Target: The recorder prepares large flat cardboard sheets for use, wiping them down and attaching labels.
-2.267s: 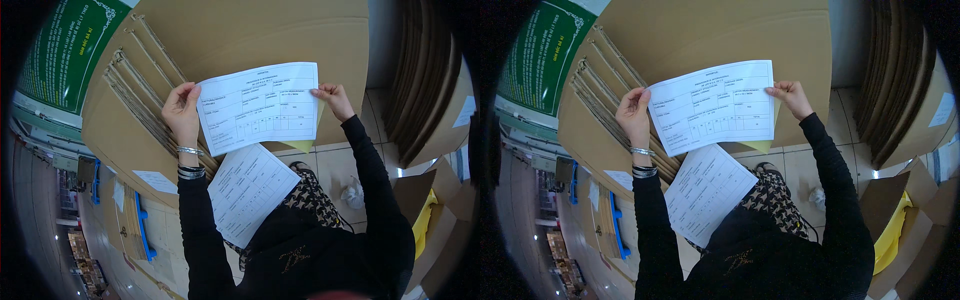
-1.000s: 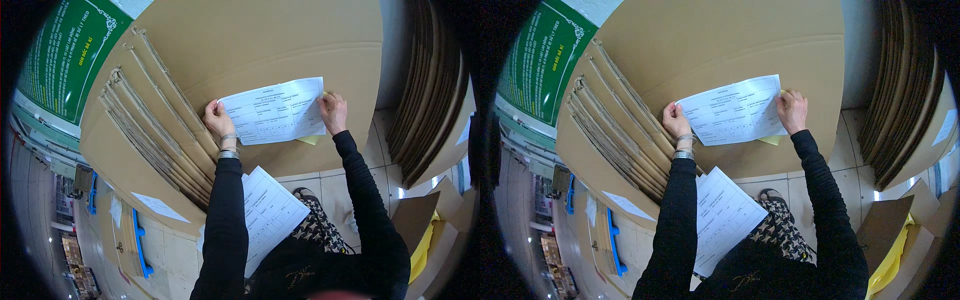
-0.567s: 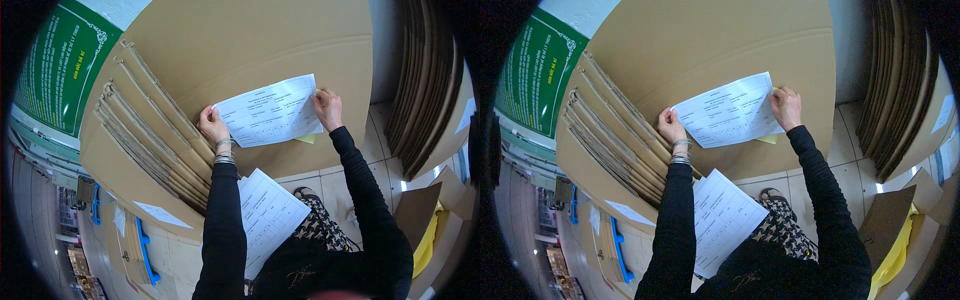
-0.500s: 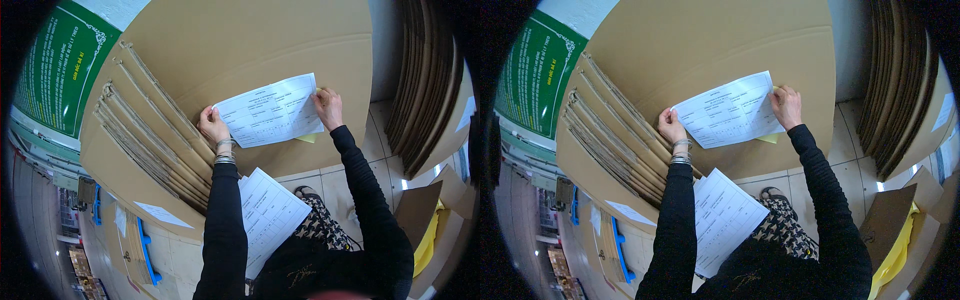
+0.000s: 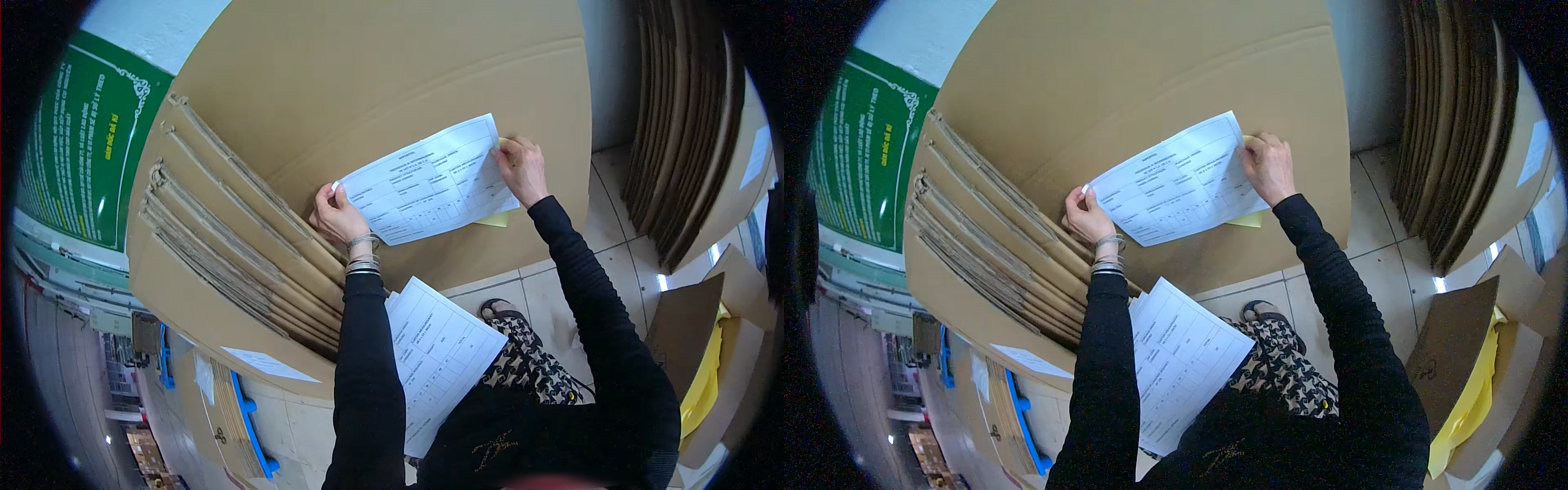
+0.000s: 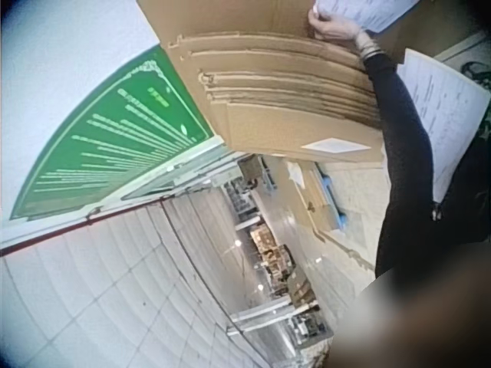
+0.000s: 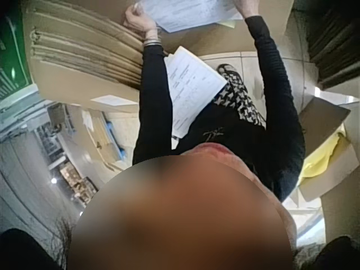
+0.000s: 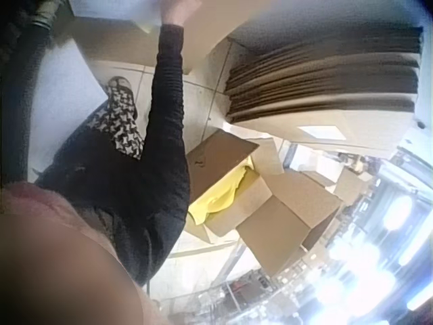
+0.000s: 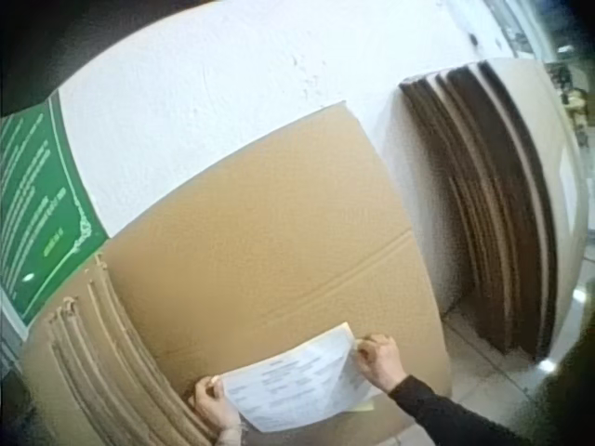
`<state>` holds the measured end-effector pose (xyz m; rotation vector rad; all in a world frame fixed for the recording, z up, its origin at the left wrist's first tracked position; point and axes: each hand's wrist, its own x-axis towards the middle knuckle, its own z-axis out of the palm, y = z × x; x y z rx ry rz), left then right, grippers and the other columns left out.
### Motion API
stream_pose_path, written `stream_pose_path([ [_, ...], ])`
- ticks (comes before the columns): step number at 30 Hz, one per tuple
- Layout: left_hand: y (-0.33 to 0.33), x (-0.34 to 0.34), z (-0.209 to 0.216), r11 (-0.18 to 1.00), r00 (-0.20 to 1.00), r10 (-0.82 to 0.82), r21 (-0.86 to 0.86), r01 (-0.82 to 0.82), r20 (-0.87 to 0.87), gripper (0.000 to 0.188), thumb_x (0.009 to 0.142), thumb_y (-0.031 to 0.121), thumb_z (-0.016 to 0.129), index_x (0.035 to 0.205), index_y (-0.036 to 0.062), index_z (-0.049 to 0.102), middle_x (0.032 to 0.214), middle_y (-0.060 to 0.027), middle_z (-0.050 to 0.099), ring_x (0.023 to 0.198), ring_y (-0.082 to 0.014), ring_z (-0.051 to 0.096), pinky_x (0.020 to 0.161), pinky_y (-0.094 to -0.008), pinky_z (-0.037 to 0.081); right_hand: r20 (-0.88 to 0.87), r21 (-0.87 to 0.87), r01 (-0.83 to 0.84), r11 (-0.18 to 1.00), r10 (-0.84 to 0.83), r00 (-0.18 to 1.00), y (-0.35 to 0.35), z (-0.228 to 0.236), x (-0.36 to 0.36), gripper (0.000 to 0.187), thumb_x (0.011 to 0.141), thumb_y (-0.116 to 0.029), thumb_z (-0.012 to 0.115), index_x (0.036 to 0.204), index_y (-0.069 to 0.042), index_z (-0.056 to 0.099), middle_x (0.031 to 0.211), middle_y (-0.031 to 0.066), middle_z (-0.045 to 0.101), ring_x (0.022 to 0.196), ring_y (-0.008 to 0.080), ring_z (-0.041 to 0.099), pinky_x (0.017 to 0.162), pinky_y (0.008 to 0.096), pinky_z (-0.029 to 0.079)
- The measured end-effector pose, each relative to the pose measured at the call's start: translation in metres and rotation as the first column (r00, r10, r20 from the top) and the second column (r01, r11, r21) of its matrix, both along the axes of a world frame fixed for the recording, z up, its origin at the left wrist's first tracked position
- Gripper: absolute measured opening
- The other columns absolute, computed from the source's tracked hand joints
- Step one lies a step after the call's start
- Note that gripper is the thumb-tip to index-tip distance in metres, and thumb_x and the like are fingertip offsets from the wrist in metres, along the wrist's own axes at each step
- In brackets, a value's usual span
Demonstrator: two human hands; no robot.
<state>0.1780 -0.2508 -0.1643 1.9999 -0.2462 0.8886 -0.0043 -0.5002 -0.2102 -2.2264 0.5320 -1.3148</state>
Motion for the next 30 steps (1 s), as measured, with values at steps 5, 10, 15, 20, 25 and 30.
stream_pose_path([
  [5, 0.006, -0.03, 0.004, 0.972, 0.993, 0.105, 0.206, -0.114, 0.052, 0.078, 0.074, 0.023, 0.073, 0.138, 0.0132, 0.03, 0.133, -0.019, 0.038, 0.119, -0.0342, 0.04, 0.095, -0.0497, 0.033, -0.032, 0.018, 0.002, 1.0, -0.001, 0.999, 0.003, 0.002, -0.004, 0.009, 0.076, -0.013, 0.064, 0.074, -0.004, 0.063, 0.072, 0.0058, 0.057, 0.07, 0.0247, 0.056, 0.065, 0.037, 0.039],
  [10, -0.006, -0.073, -0.06, 0.432, 0.922, -0.382, 0.895, 0.11, 0.07, 0.071, 0.079, 0.032, 0.065, 0.139, 0.0143, 0.031, 0.144, -0.0187, 0.024, 0.135, -0.0365, 0.018, 0.101, -0.0668, 0.014, -0.006, 0.125, -0.125, 0.984, 0.127, 0.992, 0.0, 0.009, -0.018, 0.013, 0.076, -0.013, 0.065, 0.079, -0.001, 0.065, 0.075, 0.0124, 0.059, 0.072, 0.0295, 0.06, 0.065, 0.0393, 0.046],
  [15, -0.062, -0.093, -0.058, -0.104, 0.89, -0.456, 0.994, -0.044, -0.008, 0.061, 0.088, 0.049, 0.039, 0.141, 0.0196, 0.031, 0.152, -0.0097, 0.013, 0.14, -0.0336, 0.006, 0.102, -0.0701, -0.001, -0.125, 0.171, 0.037, 0.985, -0.016, 0.992, -0.073, 0.005, -0.146, 0.014, 0.074, -0.005, 0.066, 0.087, -0.002, 0.068, 0.075, 0.015, 0.06, 0.07, 0.0275, 0.062, 0.064, 0.0344, 0.049],
  [20, -0.096, -0.106, -0.032, -0.096, 0.894, -0.447, 0.995, -0.027, -0.019, 0.071, 0.082, 0.054, 0.05, 0.144, 0.0322, 0.022, 0.154, -0.0017, 0.004, 0.141, -0.0328, 0.0, 0.101, -0.0712, 0.0, 0.03, 0.184, 0.432, 0.883, -0.445, 0.895, -0.149, 0.003, -0.427, 0.02, 0.078, 0.0, 0.06, 0.097, -0.002, 0.067, 0.094, 0.0116, 0.068, 0.086, 0.0177, 0.065, 0.077, 0.027, 0.051],
  [25, -0.099, -0.098, -0.056, -0.266, 0.84, -0.518, 0.964, 0.02, -0.16, 0.088, 0.072, 0.043, 0.068, 0.144, 0.0331, 0.019, 0.154, -0.0001, -0.005, 0.141, -0.0306, -0.007, 0.102, -0.0706, 0.005, -0.497, -0.146, 0.934, 0.326, -0.841, 0.216, -0.051, 0.022, -0.724, 0.02, 0.08, -0.017, 0.064, 0.097, -0.008, 0.069, 0.089, 0.0106, 0.068, 0.085, 0.0213, 0.066, 0.076, 0.0311, 0.051],
  [30, -0.067, -0.084, -0.073, -0.418, 0.803, -0.526, 0.908, 0.041, -0.279, 0.087, 0.071, 0.039, 0.07, 0.144, 0.0288, 0.024, 0.154, 0.0022, 0.001, 0.141, -0.0256, -0.005, 0.107, -0.0627, 0.004, -0.528, -0.815, 0.484, 0.32, -0.754, -0.391, 0.012, 0.034, -0.673, 0.021, 0.079, -0.004, 0.053, 0.096, -0.01, 0.063, 0.113, 0.0153, 0.057, 0.107, 0.033, 0.055, 0.088, 0.0381, 0.046],
])
